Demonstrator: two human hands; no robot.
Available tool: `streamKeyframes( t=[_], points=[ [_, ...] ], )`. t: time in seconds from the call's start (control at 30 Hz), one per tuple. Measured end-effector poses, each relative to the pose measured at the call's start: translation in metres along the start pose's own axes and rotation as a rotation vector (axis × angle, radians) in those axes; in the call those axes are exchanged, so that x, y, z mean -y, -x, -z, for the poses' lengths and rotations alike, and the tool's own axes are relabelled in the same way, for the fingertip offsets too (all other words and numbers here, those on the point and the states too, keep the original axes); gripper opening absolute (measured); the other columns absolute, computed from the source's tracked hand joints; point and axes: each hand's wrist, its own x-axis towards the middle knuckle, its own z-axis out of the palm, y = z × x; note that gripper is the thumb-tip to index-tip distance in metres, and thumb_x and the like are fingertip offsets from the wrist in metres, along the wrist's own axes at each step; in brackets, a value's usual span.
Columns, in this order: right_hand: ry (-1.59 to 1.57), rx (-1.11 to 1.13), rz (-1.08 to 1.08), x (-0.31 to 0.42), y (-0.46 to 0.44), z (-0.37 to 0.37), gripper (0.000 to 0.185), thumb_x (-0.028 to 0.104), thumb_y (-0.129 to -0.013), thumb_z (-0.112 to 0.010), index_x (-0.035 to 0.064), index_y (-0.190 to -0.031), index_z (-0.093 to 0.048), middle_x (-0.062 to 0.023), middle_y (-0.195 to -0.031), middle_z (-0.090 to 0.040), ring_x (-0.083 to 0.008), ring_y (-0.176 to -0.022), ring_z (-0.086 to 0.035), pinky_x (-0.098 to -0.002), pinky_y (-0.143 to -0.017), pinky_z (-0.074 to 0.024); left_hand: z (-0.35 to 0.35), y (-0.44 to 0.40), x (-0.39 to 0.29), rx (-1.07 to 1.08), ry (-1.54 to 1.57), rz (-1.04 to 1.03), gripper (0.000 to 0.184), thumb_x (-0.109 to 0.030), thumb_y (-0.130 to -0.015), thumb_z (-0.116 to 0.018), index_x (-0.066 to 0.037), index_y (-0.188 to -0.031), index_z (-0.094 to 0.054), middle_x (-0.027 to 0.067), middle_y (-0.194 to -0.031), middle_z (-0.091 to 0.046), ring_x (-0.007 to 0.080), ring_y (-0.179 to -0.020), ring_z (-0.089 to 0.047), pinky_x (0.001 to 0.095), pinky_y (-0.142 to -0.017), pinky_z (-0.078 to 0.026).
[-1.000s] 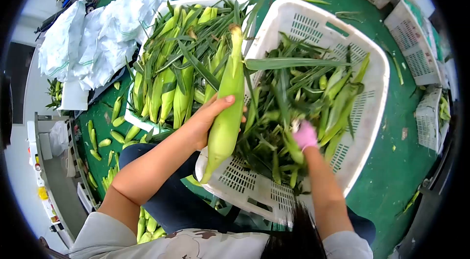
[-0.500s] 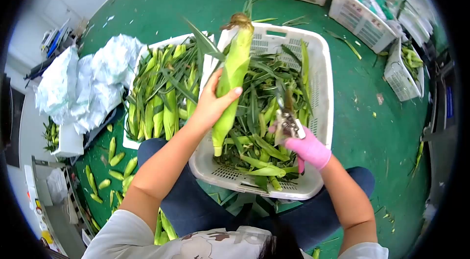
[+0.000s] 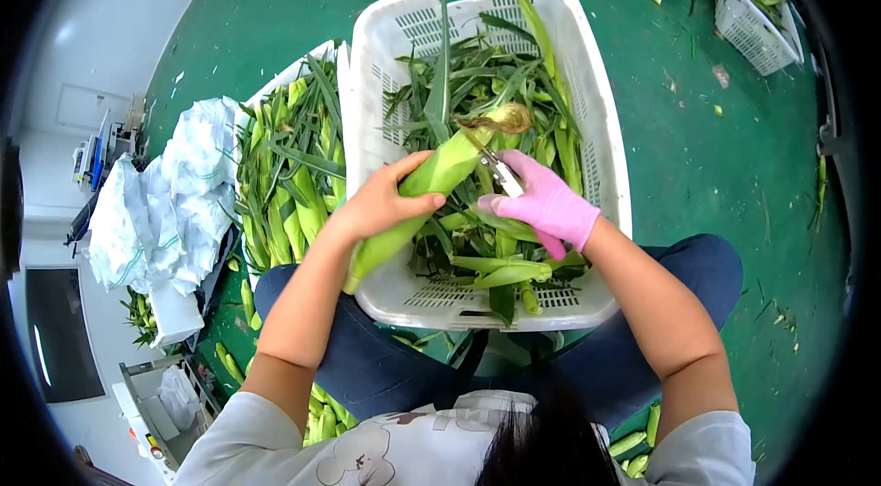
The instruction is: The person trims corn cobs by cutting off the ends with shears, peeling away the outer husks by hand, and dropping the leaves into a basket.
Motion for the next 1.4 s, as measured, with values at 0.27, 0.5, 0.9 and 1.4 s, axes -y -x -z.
streamKeyframes(
  t=[0.27, 0.5, 0.9, 1.4],
  points=[
    [-0.263, 0.039, -0.126, 0.018, 0.022, -0.003, 0.029, 0.021, -0.080, -0.073, 0.0010, -0.097, -0.061, -0.0033, -0.078, -0.060, -0.0133, -0.068, -0.060, -0.0274, -0.064, -0.0512, 0.033, 0.005, 0.004, 0.122, 0.201, -0.064, 0.077, -0.020, -0.080, -0.083, -0.001, -0.145, -0.047, 0.0076, -0.133, -0.060, 0.0157, -0.121, -0.054, 0.0306, -0.108, -0.039],
    [-0.428, 0.215, -0.079, 0.017, 0.050, -0.014, 0.050, 0.020, -0.083, -0.068, 0.0035, -0.127, -0.052, -0.0055, -0.103, -0.057, -0.0155, -0.097, -0.054, -0.0307, -0.087, -0.0460, 0.024, 0.007, 0.022, 0.002, 0.414, -0.124, 0.085, -0.004, -0.073, -0.087, 0.003, -0.146, -0.044, 0.0050, -0.140, -0.052, 0.0126, -0.129, -0.047, 0.0290, -0.110, -0.036],
    [-0.134, 0.109, 0.060, 0.014, 0.034, 0.010, 0.036, 0.024, -0.080, -0.071, 0.0017, -0.107, -0.061, -0.0044, -0.076, -0.060, -0.0116, -0.043, -0.051, -0.0263, -0.037, -0.0415, 0.011, -0.009, 0.016, 0.230, 0.302, -0.155, 0.082, -0.012, -0.071, -0.088, 0.002, -0.142, -0.050, 0.0107, -0.138, -0.054, 0.0167, -0.126, -0.050, 0.0315, -0.110, -0.037],
    [-0.465, -0.010, -0.041, 0.014, 0.031, -0.009, 0.034, 0.021, -0.084, -0.068, 0.0010, -0.109, -0.057, -0.0047, -0.091, -0.062, -0.0155, -0.076, -0.061, -0.0317, -0.073, -0.0523, 0.010, -0.009, 0.025, 0.164, 0.589, -0.020, 0.060, -0.024, -0.083, -0.080, 0.000, -0.131, -0.054, 0.0109, -0.123, -0.066, 0.0220, -0.114, -0.062, 0.0378, -0.102, -0.048]
  ],
)
